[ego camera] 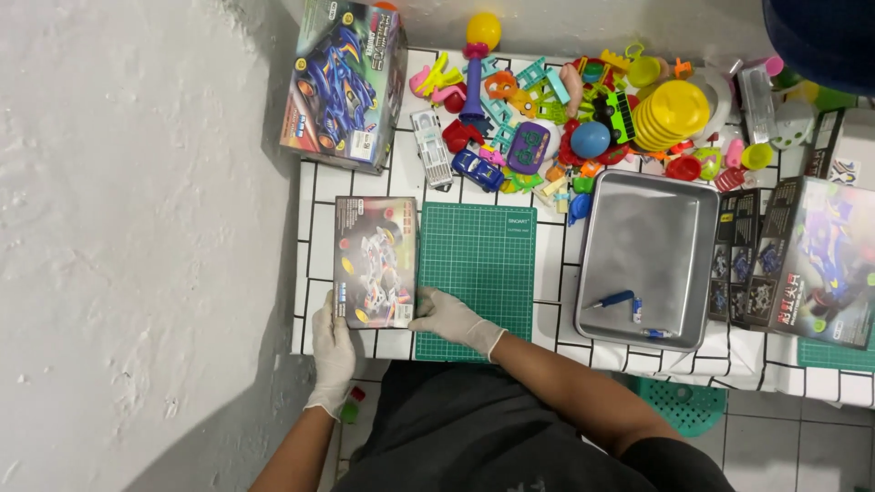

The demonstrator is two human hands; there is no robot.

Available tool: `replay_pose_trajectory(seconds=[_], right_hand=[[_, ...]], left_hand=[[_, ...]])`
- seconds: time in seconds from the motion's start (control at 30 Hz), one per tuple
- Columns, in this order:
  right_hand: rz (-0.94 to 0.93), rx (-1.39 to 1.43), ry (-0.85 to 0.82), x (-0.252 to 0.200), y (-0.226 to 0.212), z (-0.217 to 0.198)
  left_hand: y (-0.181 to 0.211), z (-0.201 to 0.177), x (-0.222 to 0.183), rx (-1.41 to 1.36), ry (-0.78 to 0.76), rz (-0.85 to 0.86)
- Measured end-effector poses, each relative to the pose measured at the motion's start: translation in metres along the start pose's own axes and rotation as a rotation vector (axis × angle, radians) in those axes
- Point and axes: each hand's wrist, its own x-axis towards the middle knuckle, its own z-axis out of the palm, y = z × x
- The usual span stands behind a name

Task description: Assembling a toy car model kit by fitting various plastic components like gears and covers onto a chassis.

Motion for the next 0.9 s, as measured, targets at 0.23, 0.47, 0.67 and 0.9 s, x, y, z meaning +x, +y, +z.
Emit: replay_pose_trajectory(seconds=[0.23,0.47,0.67,0.9], right_hand=[[-0.018,-0.192,-0.319,-0.065,0.022,-0.036],[0.088,0.034,-0.462,-0.079,0.152,-0.036],[0.096,0.429,0.006,0.040,0.387,0.032],[0.381,0.201,0.122,0.028,0.345,0.074]], left_hand=[[-0.013,-0.004,0.011,0.220,0.063,0.174],[-0.034,0.015,0.018,0.266,0.181,0.546],[-0.040,0.028,0.018,0.349,0.344,0.755],[-0.037,0.030,0.014,0.375,0.359,0.664]])
